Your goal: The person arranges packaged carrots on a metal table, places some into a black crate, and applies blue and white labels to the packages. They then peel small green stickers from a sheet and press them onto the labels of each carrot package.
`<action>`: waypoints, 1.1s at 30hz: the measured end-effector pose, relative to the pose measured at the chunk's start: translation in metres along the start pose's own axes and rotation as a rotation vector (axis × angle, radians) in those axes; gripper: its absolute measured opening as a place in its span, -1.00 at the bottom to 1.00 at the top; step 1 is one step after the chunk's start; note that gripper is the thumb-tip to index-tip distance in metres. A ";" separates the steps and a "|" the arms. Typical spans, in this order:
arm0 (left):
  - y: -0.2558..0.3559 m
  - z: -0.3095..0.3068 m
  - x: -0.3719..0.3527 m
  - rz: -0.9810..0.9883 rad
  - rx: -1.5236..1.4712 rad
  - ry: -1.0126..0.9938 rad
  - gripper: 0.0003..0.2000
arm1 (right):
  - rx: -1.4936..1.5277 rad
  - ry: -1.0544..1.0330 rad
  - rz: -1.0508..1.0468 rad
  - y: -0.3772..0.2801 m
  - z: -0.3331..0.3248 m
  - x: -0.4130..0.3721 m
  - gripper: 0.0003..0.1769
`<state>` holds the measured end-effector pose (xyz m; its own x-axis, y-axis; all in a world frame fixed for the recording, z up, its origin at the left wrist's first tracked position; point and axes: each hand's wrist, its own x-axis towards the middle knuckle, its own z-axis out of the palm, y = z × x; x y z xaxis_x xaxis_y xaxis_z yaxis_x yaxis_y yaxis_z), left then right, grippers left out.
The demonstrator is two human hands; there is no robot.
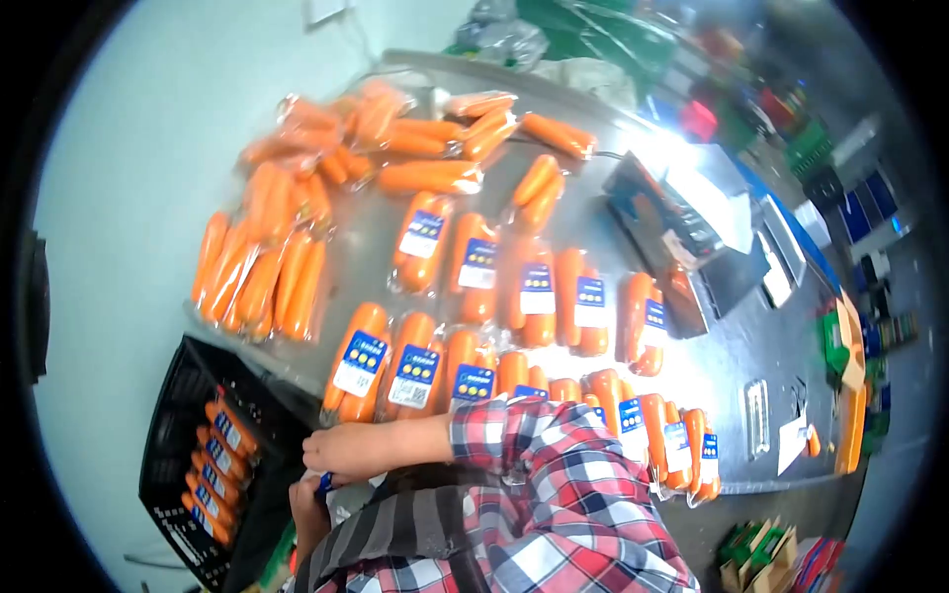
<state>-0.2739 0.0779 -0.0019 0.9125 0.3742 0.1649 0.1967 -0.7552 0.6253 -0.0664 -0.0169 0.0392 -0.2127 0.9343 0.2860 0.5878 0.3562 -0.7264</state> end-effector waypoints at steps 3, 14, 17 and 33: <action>0.012 -0.001 0.017 -0.074 -0.061 0.005 -0.86 | -0.134 0.119 -0.122 0.011 0.011 -0.003 -0.84; -0.051 0.050 0.037 -1.126 -1.413 0.203 -0.82 | -0.060 0.588 0.107 0.037 -0.078 -0.104 -0.83; -0.074 0.046 0.009 -0.842 -0.718 -0.062 -0.65 | 0.055 0.944 0.821 0.074 -0.199 -0.193 -0.84; -0.007 0.063 0.080 -1.379 -0.936 -0.185 -0.57 | -0.444 0.887 1.372 0.275 -0.321 -0.335 -0.47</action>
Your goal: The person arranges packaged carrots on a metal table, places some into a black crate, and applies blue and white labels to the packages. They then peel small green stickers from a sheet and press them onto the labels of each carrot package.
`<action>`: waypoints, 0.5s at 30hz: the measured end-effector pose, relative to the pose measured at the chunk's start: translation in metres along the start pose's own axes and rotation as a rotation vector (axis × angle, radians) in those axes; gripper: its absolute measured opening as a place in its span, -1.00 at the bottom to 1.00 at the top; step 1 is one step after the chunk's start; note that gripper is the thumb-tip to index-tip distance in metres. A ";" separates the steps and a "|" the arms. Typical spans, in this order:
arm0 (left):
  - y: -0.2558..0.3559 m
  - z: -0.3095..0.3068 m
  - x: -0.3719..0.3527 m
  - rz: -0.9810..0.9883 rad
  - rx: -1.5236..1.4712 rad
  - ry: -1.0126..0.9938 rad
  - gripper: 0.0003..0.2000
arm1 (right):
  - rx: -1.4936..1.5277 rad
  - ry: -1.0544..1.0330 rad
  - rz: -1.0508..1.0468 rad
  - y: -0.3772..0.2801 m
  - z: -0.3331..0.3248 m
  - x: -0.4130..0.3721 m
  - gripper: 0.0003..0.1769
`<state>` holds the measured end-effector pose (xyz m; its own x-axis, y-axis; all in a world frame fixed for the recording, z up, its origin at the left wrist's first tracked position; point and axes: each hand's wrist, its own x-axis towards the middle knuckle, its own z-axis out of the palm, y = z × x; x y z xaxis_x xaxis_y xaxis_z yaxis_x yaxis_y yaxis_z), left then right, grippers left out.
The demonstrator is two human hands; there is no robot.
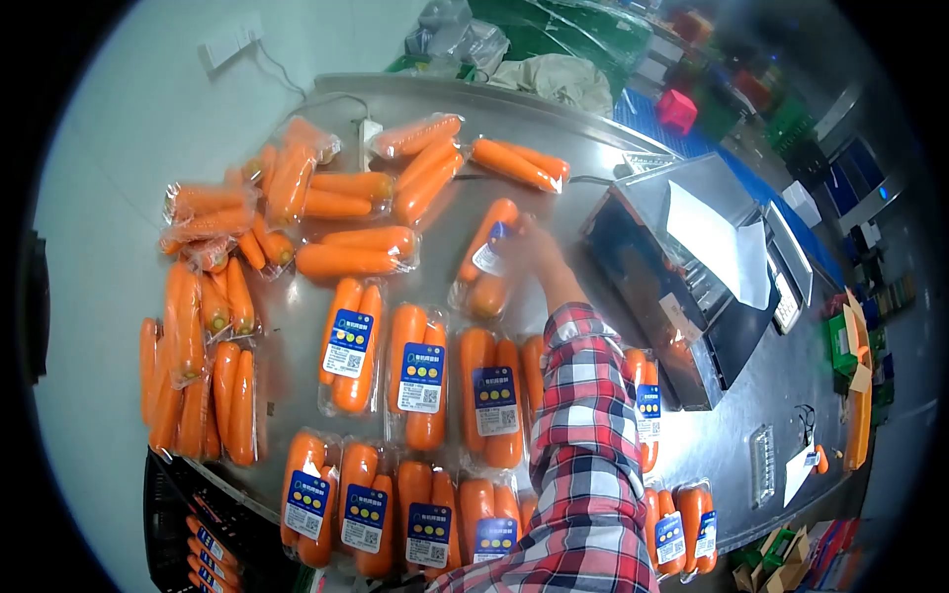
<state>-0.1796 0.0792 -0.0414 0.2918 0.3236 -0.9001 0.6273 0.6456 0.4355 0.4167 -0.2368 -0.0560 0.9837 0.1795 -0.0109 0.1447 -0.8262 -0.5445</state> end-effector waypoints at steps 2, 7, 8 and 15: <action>0.002 0.002 0.000 0.006 0.012 -0.016 -0.58 | -0.107 -0.068 0.118 -0.018 -0.017 -0.014 -0.37; 0.000 -0.003 -0.006 0.070 0.039 -0.093 -0.61 | 0.007 0.250 0.064 -0.030 -0.042 -0.056 -0.29; -0.004 -0.008 -0.009 0.091 0.046 -0.111 -0.62 | 0.108 0.217 0.012 -0.043 -0.047 -0.074 -0.32; -0.034 -0.051 -0.039 0.244 0.165 -0.203 -0.65 | 0.448 -0.258 -0.514 -0.190 -0.044 -0.341 -0.65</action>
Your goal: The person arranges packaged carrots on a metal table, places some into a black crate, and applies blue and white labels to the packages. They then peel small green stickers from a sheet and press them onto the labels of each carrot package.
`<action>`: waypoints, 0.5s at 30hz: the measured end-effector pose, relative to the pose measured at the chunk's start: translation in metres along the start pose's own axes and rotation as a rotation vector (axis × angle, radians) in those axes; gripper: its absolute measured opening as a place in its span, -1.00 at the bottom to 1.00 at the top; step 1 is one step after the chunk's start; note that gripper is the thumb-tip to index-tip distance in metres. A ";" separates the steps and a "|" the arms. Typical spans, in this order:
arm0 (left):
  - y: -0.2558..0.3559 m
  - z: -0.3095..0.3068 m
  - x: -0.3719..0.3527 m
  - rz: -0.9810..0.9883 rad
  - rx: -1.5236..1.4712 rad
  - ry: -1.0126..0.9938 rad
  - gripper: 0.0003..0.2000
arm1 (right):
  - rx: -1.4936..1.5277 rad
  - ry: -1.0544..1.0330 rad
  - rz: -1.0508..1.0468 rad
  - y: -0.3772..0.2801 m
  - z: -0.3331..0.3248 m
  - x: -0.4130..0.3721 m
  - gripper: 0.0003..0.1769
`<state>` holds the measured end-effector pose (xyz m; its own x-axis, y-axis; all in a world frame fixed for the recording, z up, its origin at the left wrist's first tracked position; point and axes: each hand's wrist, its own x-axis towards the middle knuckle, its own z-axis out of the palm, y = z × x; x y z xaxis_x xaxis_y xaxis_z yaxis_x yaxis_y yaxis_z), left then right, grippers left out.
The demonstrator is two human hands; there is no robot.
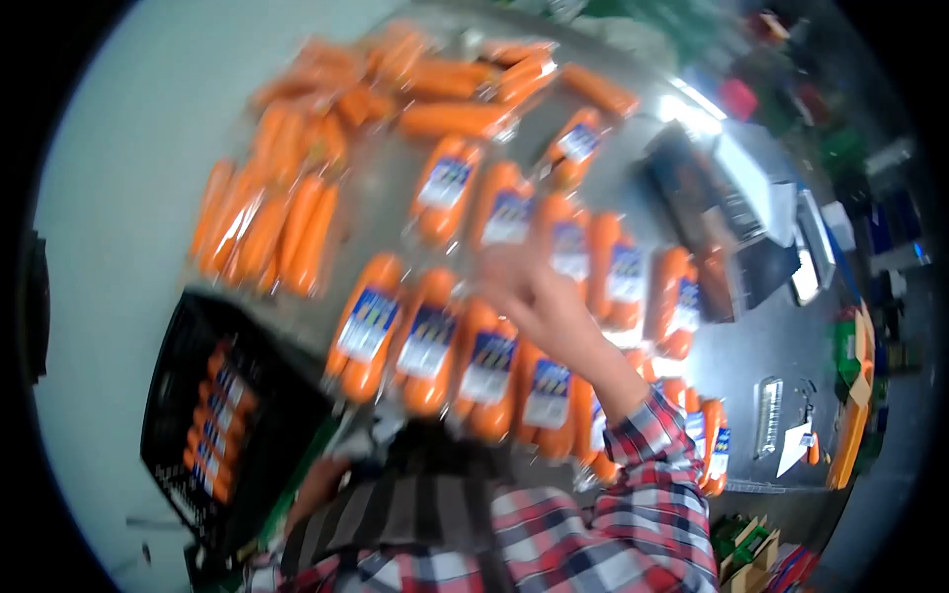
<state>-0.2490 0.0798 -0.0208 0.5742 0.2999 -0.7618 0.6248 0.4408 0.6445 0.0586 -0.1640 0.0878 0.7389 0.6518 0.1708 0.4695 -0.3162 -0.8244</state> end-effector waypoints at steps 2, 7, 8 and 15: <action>-0.006 -0.007 -0.007 0.000 0.019 -0.015 -0.65 | 0.038 -0.290 0.003 -0.040 0.055 -0.042 -0.69; -0.018 -0.033 -0.016 0.217 0.108 -0.242 -0.70 | 0.121 -0.421 -0.321 -0.066 0.181 -0.096 -0.60; -0.020 -0.036 -0.023 0.289 0.093 -0.290 -0.71 | 0.098 -0.421 -0.388 -0.072 0.196 -0.104 -0.63; -0.058 -0.048 -0.053 0.673 0.498 -0.248 -0.73 | 0.090 -0.471 -0.266 -0.097 0.236 -0.158 -0.66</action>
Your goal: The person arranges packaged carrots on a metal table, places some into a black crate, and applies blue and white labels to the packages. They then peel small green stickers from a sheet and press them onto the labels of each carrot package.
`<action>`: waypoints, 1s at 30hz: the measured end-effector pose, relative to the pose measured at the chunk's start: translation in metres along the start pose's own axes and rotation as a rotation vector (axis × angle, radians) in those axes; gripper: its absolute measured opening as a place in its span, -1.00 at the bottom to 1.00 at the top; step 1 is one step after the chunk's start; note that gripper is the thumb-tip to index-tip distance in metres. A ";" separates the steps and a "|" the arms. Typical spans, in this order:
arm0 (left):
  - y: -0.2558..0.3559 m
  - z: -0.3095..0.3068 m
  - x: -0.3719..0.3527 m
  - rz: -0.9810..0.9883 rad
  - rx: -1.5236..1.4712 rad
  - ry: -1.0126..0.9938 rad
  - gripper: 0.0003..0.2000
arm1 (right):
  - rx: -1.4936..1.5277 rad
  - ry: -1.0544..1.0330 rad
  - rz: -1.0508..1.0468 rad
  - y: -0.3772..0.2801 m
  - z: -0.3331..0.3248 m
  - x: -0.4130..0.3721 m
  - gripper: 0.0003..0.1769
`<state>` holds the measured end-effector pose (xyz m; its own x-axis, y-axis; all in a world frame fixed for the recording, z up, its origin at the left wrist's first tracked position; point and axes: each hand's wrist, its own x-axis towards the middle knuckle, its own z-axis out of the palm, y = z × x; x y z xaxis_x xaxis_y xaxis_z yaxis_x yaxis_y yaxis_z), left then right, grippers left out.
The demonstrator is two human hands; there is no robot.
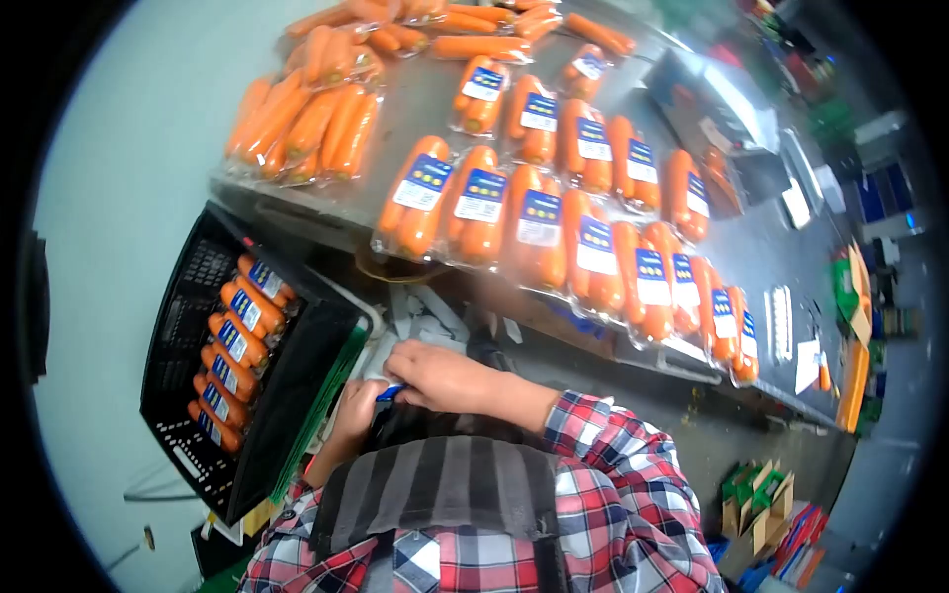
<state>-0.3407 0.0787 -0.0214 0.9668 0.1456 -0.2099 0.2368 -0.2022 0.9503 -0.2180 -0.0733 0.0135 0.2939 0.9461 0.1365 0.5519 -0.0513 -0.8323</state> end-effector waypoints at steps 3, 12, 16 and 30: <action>-0.021 0.002 -0.017 0.063 0.127 -0.012 -0.75 | -0.140 -0.010 -0.060 -0.002 0.013 -0.011 -0.76; -0.043 0.046 0.000 -0.898 -0.985 0.091 -0.72 | -0.403 0.093 -0.121 0.004 0.032 -0.050 -0.82; -0.040 0.061 0.007 -0.411 -0.637 0.049 -0.57 | -0.190 0.240 0.139 0.013 0.019 -0.080 -0.85; -0.004 -0.003 0.119 -0.051 -0.013 0.890 -0.80 | 0.223 -0.042 0.621 0.048 -0.045 -0.142 -0.47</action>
<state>-0.2268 0.0994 -0.0498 0.5210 0.8536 -0.0006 0.2710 -0.1647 0.9484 -0.1976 -0.2242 -0.0215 0.4722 0.7738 -0.4222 0.1132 -0.5282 -0.8415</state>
